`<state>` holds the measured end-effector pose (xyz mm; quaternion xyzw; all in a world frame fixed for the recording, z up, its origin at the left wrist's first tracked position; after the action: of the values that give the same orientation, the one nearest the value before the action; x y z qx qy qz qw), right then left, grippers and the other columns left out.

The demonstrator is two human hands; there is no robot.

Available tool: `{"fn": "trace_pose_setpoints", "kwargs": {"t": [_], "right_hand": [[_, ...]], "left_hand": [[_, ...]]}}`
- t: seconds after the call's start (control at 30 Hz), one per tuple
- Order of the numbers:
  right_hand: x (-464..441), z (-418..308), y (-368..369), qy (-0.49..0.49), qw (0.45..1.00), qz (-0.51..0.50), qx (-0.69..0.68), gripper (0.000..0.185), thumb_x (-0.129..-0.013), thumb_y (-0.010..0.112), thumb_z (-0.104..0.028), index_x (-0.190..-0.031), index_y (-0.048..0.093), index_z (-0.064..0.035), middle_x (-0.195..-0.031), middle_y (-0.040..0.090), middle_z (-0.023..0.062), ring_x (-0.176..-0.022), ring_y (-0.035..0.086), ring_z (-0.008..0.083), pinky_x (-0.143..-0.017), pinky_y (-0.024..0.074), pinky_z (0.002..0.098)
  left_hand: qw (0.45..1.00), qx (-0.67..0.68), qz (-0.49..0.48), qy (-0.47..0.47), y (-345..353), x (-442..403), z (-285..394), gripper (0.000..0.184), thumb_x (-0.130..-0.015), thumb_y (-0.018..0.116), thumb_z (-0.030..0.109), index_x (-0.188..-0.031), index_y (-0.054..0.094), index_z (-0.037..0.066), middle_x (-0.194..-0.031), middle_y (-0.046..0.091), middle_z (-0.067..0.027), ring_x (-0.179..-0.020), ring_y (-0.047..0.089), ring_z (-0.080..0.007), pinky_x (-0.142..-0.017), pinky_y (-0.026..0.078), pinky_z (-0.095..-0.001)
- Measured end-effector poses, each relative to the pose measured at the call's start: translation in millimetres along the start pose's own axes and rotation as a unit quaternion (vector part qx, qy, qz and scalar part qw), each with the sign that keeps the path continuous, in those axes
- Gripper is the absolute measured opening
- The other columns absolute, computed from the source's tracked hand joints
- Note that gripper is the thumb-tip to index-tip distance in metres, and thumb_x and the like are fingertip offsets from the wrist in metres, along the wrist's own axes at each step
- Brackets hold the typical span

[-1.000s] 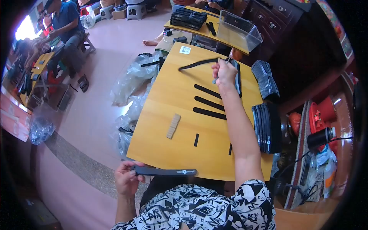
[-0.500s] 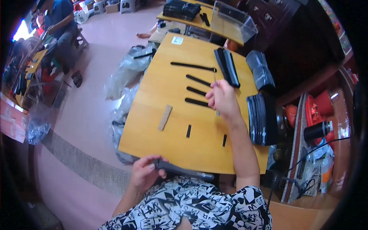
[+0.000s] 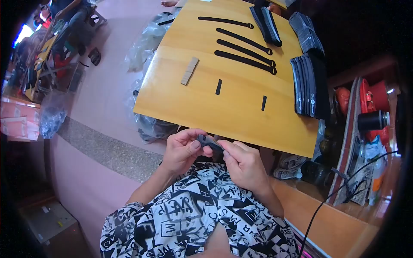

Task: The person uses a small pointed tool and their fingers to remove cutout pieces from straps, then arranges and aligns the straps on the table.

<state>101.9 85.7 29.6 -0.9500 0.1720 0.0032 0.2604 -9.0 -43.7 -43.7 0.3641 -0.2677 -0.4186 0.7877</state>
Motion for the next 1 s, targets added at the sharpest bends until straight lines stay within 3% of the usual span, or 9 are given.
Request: {"fn": "trace_pose_setpoints", "kwargs": {"t": [0.07,0.17,0.27,0.37,0.47,0.57,1.0], "right_hand": [[3.7,3.3,-0.1,0.003,1.000,-0.018,-0.006,0.022,-0.079,0.052,0.001,-0.100,0.057,0.0052,-0.076,0.057,0.0204,-0.068,0.059,0.0341,-0.059,0.0475,0.0372],[10.4,8.9,3.5,-0.021,1.000,0.001,0.018,0.025,-0.079,0.053,0.002,-0.103,0.057,0.0056,-0.073,0.057,0.0157,-0.061,0.057,0.0250,-0.057,0.0451,0.0301],[15.2,-3.9,1.8,0.012,1.000,0.002,0.028,0.026,-0.079,0.052,0.001,-0.105,0.057,0.0055,-0.074,0.058,0.0172,-0.063,0.059,0.0272,-0.058,0.0460,0.0317],[18.9,-6.1,8.5,-0.046,0.998,0.039,0.014,0.029,-0.079,0.052,0.002,-0.108,0.055,0.0055,-0.077,0.059,0.0191,-0.065,0.061,0.0287,-0.059,0.0470,0.0334],[18.8,-9.7,7.4,-0.011,1.000,-0.021,0.008,0.033,-0.077,0.050,0.001,-0.109,0.052,0.0092,-0.089,0.059,0.0262,-0.077,0.061,0.0378,-0.067,0.0496,0.0391],[18.4,-8.8,9.6,-0.009,1.000,-0.020,0.020,0.034,-0.078,0.051,0.003,-0.112,0.052,0.0055,-0.084,0.061,0.0220,-0.073,0.063,0.0315,-0.063,0.0489,0.0337],[17.3,-5.2,13.9,0.012,0.999,-0.032,0.026,0.035,-0.077,0.050,0.004,-0.112,0.052,0.0066,-0.089,0.061,0.0239,-0.078,0.063,0.0324,-0.068,0.0494,0.0335]], "left_hand": [[1.000,-0.011,0.007,0.006,0.4,1.2,-3.6,0.029,-0.085,0.058,0.008,-0.110,0.052,-0.004,-0.099,0.061,-0.0173,-0.082,0.063,-0.0212,-0.075,0.053,-0.0340],[0.999,-0.029,0.014,0.016,1.5,2.6,-8.0,0.028,-0.084,0.059,0.008,-0.109,0.053,-0.005,-0.097,0.062,-0.0166,-0.080,0.063,-0.0211,-0.075,0.053,-0.0338],[0.998,-0.051,0.012,0.019,2.8,5.9,-9.2,0.029,-0.083,0.060,0.008,-0.108,0.053,-0.005,-0.099,0.061,-0.0177,-0.080,0.063,-0.0212,-0.074,0.053,-0.0338],[0.995,-0.092,0.017,0.034,5.1,9.2,-8.8,0.031,-0.082,0.062,0.009,-0.108,0.053,-0.005,-0.102,0.060,-0.0195,-0.079,0.063,-0.0218,-0.073,0.053,-0.0336],[0.991,-0.127,0.011,0.038,5.7,12.6,-7.2,0.033,-0.081,0.063,0.008,-0.108,0.053,-0.007,-0.103,0.060,-0.0191,-0.079,0.064,-0.0216,-0.073,0.053,-0.0329],[0.989,-0.138,0.000,0.044,6.6,13.8,-5.8,0.033,-0.081,0.063,0.008,-0.109,0.052,-0.008,-0.103,0.059,-0.0190,-0.079,0.064,-0.0216,-0.073,0.054,-0.0321],[0.982,-0.178,-0.004,0.058,4.2,13.2,-4.5,0.034,-0.080,0.063,0.006,-0.109,0.053,-0.009,-0.104,0.059,-0.0180,-0.079,0.063,-0.0199,-0.073,0.053,-0.0295]]}}
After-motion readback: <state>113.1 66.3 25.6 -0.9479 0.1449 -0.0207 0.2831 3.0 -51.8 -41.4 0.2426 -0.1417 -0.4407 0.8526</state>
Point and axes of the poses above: each hand's wrist, its own x-axis away from the middle knuckle, its own y-axis out of the palm, z = x × y, the point moved 2 cm from there along -x, towards the middle knuckle
